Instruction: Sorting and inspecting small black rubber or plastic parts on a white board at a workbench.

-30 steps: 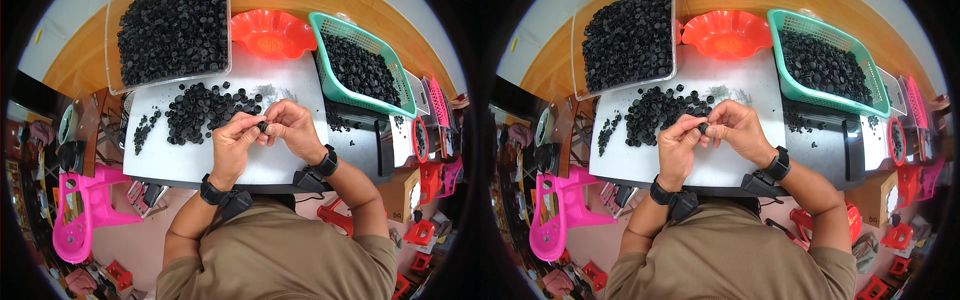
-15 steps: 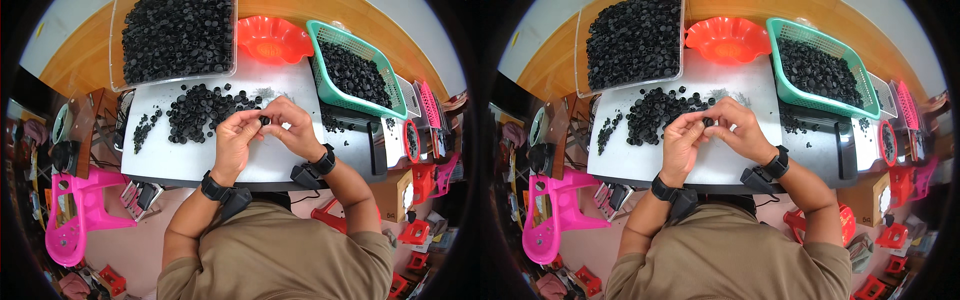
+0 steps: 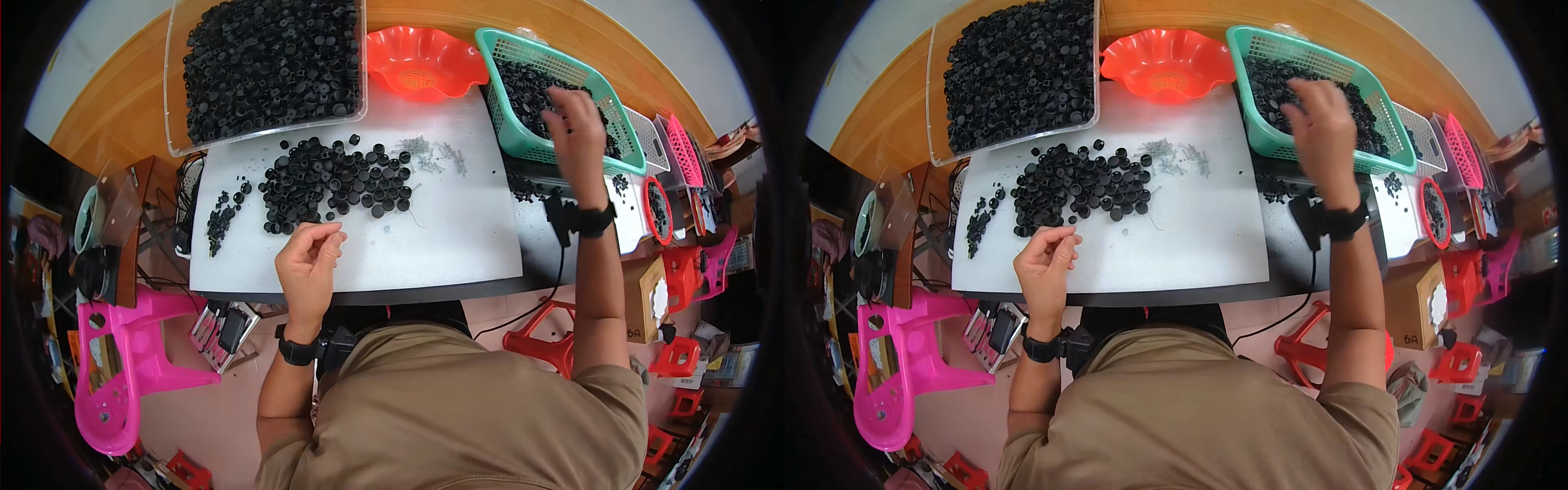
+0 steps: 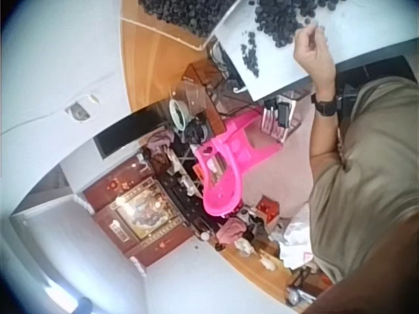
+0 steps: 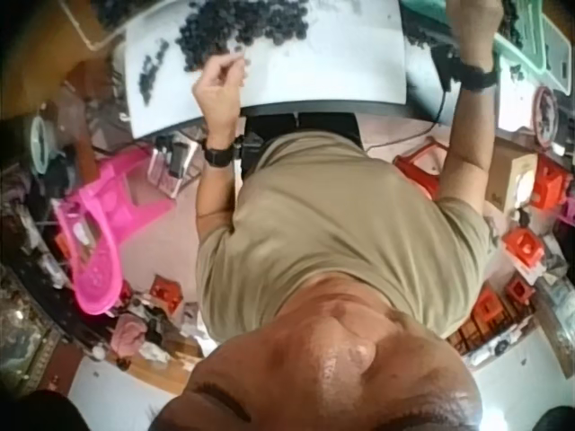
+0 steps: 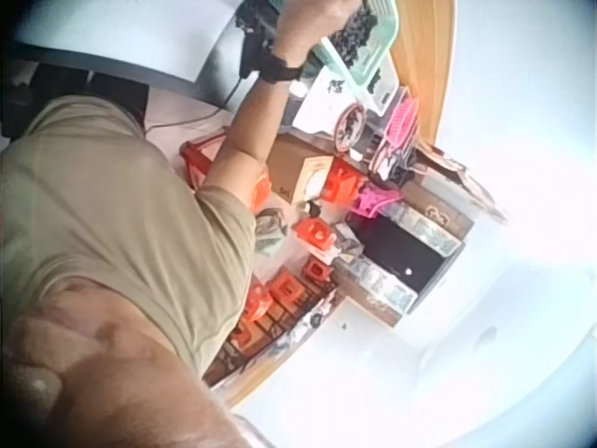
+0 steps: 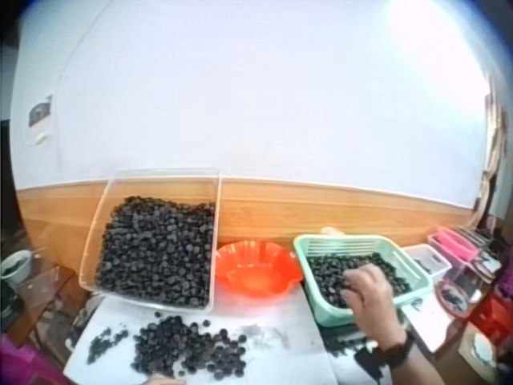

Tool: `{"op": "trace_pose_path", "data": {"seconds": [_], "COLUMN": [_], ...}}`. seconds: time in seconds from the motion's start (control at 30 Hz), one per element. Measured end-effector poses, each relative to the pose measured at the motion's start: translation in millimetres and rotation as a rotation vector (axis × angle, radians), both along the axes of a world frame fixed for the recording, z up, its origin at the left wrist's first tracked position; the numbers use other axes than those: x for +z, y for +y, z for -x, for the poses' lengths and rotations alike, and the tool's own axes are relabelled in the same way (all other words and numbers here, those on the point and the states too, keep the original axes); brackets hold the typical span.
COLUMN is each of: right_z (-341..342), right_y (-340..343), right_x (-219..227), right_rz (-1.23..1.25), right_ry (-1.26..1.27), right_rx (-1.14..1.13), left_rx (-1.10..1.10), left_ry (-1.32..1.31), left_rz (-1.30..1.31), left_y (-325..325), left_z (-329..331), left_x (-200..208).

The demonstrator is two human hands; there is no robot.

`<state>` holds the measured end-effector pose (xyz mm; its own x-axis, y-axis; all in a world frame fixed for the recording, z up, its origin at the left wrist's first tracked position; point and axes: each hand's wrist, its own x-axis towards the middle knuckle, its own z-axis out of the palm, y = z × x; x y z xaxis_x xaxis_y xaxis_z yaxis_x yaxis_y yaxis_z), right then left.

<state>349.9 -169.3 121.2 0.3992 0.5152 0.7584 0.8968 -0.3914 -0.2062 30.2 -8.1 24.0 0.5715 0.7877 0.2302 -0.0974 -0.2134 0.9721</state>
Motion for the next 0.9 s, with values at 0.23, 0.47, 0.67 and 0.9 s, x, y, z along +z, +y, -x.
{"op": "trace_pose_path", "data": {"seconds": [0.23, 0.47, 0.67, 0.9], "right_z": [77, 66, 65, 58], "right_y": [58, 72, 68, 54], "right_x": [-57, -71, -68, -62], "right_rz": [0.551, 0.600, 0.568, 0.340], "right_ry": [0.086, 0.133, 0.130, 0.557], "right_rx": [0.645, 0.648, 0.629, 0.737], "left_rx": [0.057, 0.178, 0.167, 0.102], "left_ry": [0.016, 0.091, 0.395, 0.914], "left_rz": [-0.138, -0.295, -0.454, -0.835], "left_y": [-4, 2, 14, 32], "left_z": [4, 8, -4, -33], "left_x": [-11, -7, 6, 21]}}
